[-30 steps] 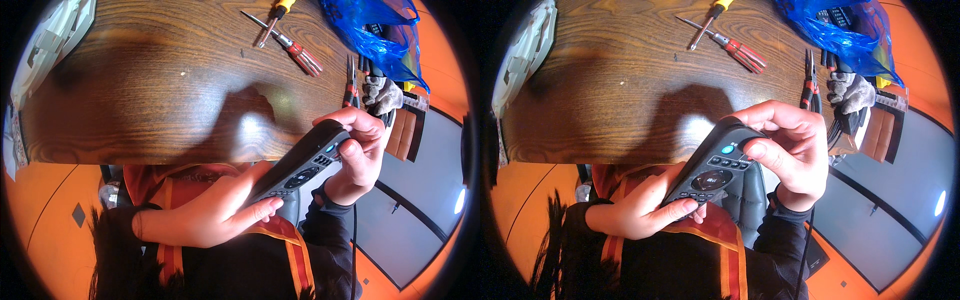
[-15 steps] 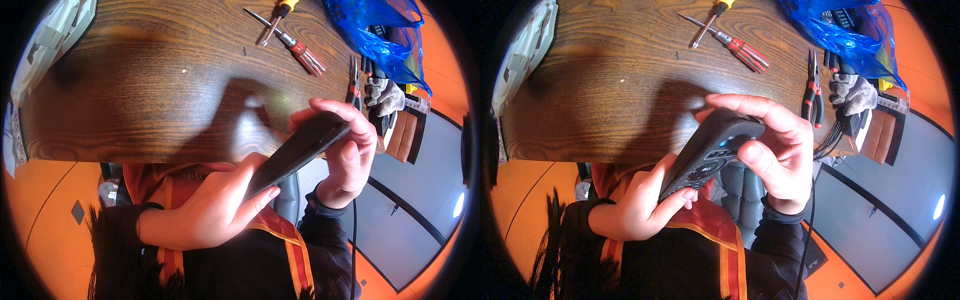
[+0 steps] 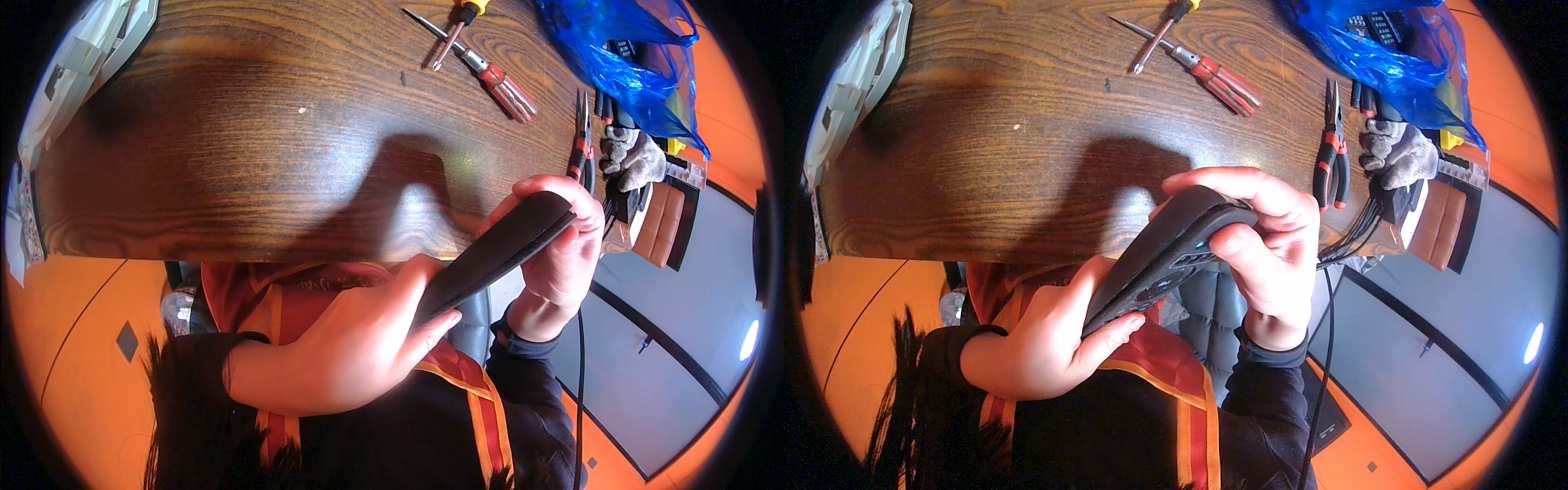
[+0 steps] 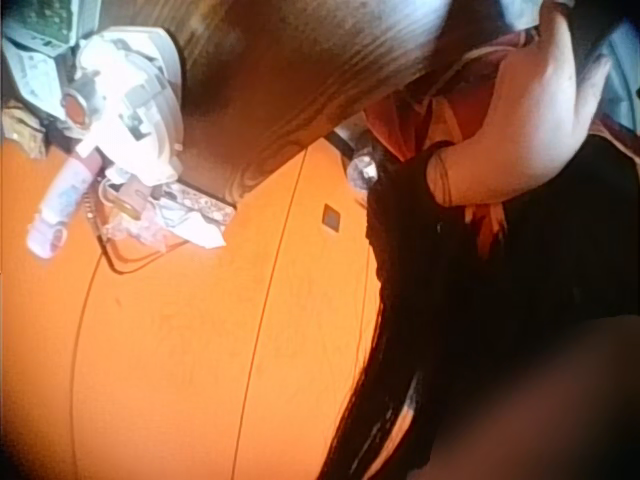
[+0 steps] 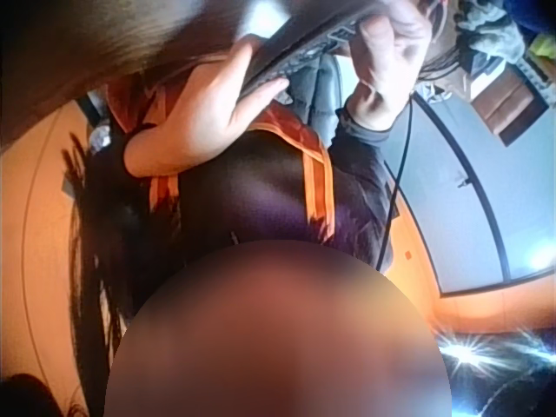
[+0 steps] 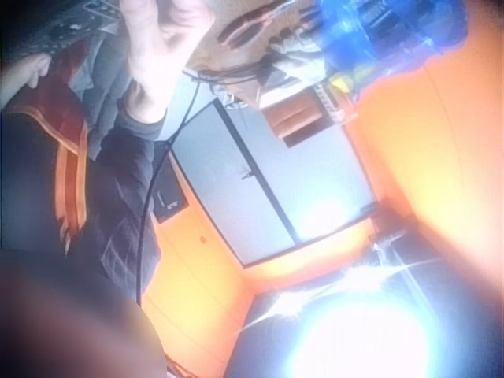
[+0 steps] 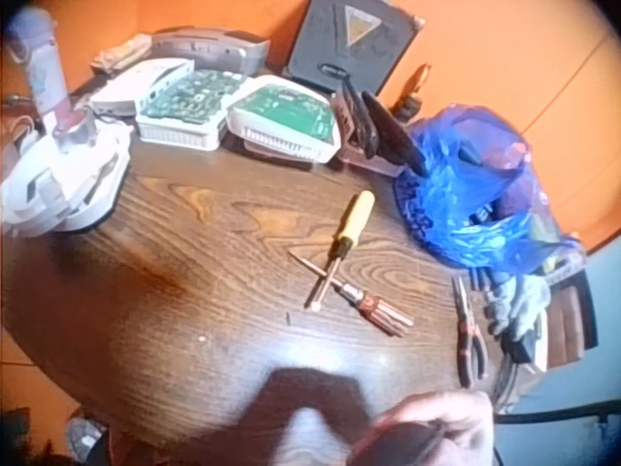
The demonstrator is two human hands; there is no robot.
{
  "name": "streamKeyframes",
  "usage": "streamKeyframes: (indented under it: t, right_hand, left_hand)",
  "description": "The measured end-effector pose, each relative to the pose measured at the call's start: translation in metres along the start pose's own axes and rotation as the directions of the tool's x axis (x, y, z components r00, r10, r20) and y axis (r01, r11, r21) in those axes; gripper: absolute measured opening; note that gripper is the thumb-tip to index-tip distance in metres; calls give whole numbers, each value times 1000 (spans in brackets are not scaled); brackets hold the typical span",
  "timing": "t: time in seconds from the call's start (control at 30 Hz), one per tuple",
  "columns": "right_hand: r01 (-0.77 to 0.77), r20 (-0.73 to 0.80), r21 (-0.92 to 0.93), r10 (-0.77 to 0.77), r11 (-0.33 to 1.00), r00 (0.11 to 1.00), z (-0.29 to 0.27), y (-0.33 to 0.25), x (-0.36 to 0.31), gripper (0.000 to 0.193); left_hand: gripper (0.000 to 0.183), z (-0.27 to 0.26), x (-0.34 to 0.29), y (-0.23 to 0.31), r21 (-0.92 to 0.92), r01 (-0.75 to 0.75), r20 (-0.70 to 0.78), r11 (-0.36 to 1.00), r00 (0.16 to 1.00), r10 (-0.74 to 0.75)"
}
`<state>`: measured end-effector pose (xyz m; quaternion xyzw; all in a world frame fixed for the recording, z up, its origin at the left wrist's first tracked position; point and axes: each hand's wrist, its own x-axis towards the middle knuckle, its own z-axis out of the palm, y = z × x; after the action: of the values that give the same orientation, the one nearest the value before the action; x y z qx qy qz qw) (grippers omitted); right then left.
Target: The person inserts a battery into a remote control circuit board, then places the board into the remote casing and snaps the halves together. They test the remote by pressing buttons and observe the indicator light. The person then disassembles the remote again to inspect the internal components.
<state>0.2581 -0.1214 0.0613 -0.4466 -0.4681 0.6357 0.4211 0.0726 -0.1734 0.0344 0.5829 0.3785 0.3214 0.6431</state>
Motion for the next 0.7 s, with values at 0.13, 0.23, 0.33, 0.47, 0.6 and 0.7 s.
streamKeyframes:
  t: [0.13, 0.23, 0.33, 0.47, 0.6, 0.7]
  right_hand:
    - [-8, -62, -47, 5, 999, 998, -4, 4, -2, 54]
    - [2, -69, -56, -6, 998, 998, -6, 6, -2, 54]
    - [46, -71, -44, -49, 998, 996, -6, 6, -2, 51]
    - [32, -64, -61, -36, 998, 997, -4, 3, -2, 46]
    - [69, -80, -104, -77, 992, 994, 3, 3, 0, 42]
    - [-3, -135, -216, -27, 976, 991, 9, 3, 0, 61]
  left_hand:
    - [26, -1, 0, 2, -51, 24, 33, 998, 999, -22]
    - [25, -2, 0, 2, -97, 47, 59, 994, 997, -41]
    - [25, -1, 0, 2, -168, 71, 87, 983, 995, -57]
    - [26, 0, -1, 0, -211, 141, 136, 967, 984, -114]
    - [25, 2, 1, -3, -227, -1, 10, 974, 1000, 3]
    - [25, 0, 1, -4, -121, 10, 15, 993, 1000, -8]
